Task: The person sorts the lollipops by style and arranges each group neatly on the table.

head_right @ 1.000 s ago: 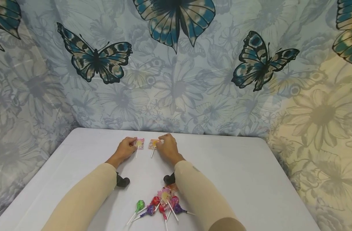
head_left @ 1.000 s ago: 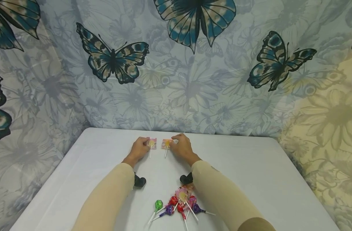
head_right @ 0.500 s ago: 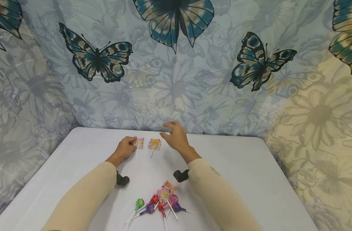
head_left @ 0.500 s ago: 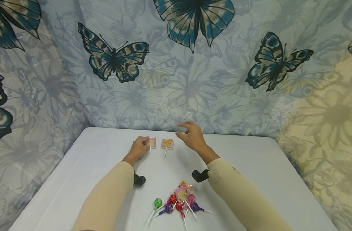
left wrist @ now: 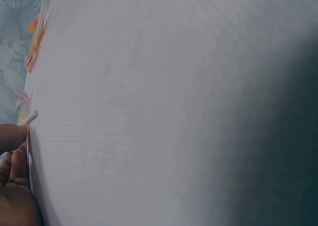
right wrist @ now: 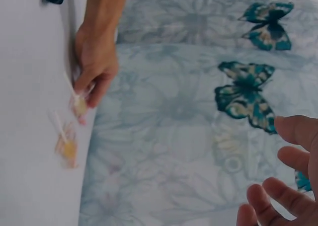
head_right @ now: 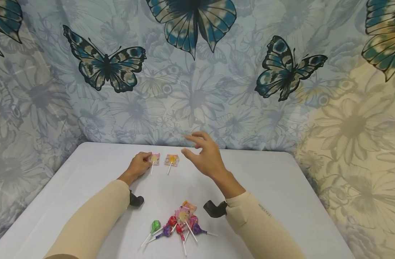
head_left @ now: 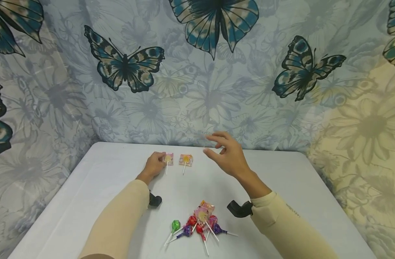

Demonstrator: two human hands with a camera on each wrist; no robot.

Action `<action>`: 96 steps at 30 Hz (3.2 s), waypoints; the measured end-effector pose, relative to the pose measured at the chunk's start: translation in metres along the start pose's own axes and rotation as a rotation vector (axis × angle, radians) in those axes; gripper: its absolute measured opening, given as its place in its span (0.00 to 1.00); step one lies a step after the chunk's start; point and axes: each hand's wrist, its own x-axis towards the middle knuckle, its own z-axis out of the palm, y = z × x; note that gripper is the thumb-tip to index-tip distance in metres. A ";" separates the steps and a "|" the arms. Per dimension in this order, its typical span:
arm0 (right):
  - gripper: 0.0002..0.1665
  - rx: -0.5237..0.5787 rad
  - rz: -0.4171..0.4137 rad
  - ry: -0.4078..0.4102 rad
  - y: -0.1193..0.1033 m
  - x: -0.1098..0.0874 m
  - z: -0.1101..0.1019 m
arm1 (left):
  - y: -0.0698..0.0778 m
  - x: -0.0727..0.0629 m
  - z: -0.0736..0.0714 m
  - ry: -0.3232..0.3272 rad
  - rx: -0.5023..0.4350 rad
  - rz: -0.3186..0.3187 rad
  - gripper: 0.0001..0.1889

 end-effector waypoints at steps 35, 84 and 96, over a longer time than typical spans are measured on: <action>0.31 0.238 -0.148 0.028 -0.023 -0.113 -0.001 | 0.004 -0.005 -0.001 0.005 -0.018 -0.009 0.27; 0.20 0.020 0.037 -0.339 0.030 -0.172 0.066 | 0.000 -0.001 0.003 -0.008 -0.024 -0.028 0.28; 0.19 -0.013 0.032 -0.380 0.026 -0.175 0.069 | 0.001 -0.006 0.002 0.019 -0.016 0.009 0.27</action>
